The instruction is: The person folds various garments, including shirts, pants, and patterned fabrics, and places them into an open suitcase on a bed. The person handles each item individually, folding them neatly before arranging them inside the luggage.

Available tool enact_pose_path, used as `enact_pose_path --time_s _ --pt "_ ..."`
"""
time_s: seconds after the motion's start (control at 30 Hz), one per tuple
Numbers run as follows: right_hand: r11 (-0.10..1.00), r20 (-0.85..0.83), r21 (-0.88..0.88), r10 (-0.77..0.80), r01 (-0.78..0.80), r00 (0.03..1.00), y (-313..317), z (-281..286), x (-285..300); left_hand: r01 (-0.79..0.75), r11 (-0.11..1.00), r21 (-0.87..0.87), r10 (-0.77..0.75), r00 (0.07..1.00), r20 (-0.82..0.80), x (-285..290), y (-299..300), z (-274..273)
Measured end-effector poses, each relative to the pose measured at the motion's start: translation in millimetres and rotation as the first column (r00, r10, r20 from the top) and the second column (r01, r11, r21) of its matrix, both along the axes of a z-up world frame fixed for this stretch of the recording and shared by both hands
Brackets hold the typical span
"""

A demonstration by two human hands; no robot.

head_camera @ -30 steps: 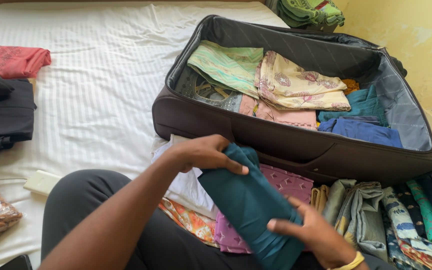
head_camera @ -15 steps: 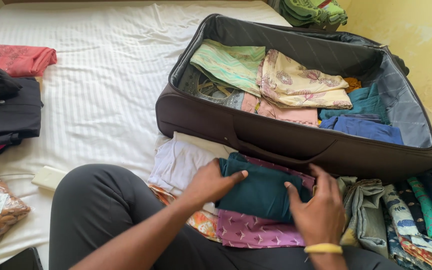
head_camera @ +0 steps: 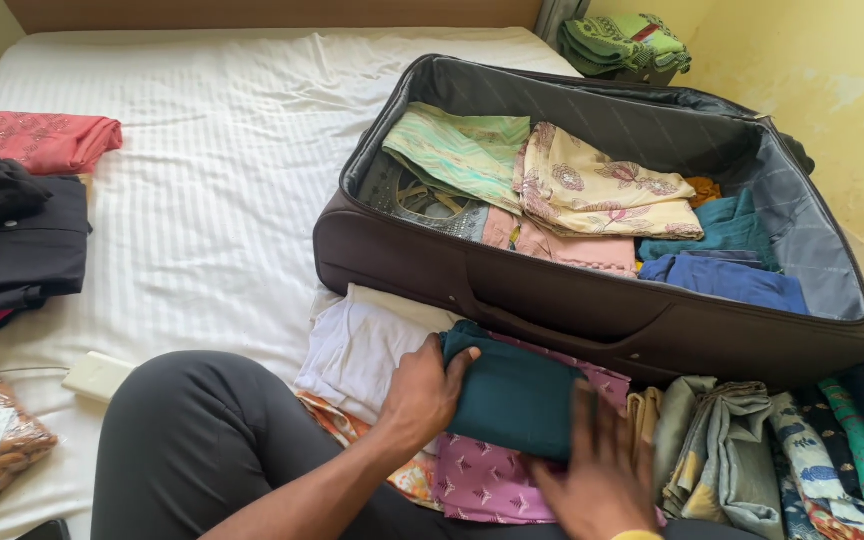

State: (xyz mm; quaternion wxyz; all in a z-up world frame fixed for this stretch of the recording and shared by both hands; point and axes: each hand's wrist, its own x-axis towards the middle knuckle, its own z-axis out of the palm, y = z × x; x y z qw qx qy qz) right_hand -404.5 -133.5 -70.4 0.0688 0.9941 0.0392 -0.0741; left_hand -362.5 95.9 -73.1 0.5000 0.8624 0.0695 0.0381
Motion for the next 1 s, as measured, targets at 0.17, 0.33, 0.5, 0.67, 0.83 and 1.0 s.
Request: enact_pose_path --time_s 0.17,0.33,0.5,0.67,0.83,1.0 --pt "0.981 0.535 0.164 -0.004 -0.099 0.845 -4.5 -12.0 -10.0 -0.035 0.997 -0.066 0.029 0.995 -0.094 -2.1 8.9 31.5" --pt "0.914 0.603 0.288 0.059 -0.287 0.795 52.5 43.6 -22.4 -0.034 0.901 -0.432 -0.071 0.972 -0.225 -7.6 -8.6 60.1" --pt "0.907 0.035 0.304 -0.316 0.291 0.948 43.4 76.4 -17.1 0.05 0.677 -0.734 -0.273 0.943 -0.188 -31.5 -15.0 75.3" --pt "0.939 0.528 -0.177 -0.162 0.295 0.833 -15.4 73.0 -6.7 0.043 0.608 -0.793 -0.163 0.984 -0.072 -37.3 -17.8 32.8" --pt "-0.205 0.151 -0.94 0.469 0.273 0.87 -17.9 81.4 -2.6 -0.266 0.138 -0.954 -0.449 0.842 -0.299 -43.5 -7.3 36.9" --pt "-0.594 -0.419 0.802 -0.497 0.054 0.76 18.2 97.3 8.6 -0.165 -0.544 -0.823 -0.51 0.844 0.169 -52.7 -4.1 63.2"
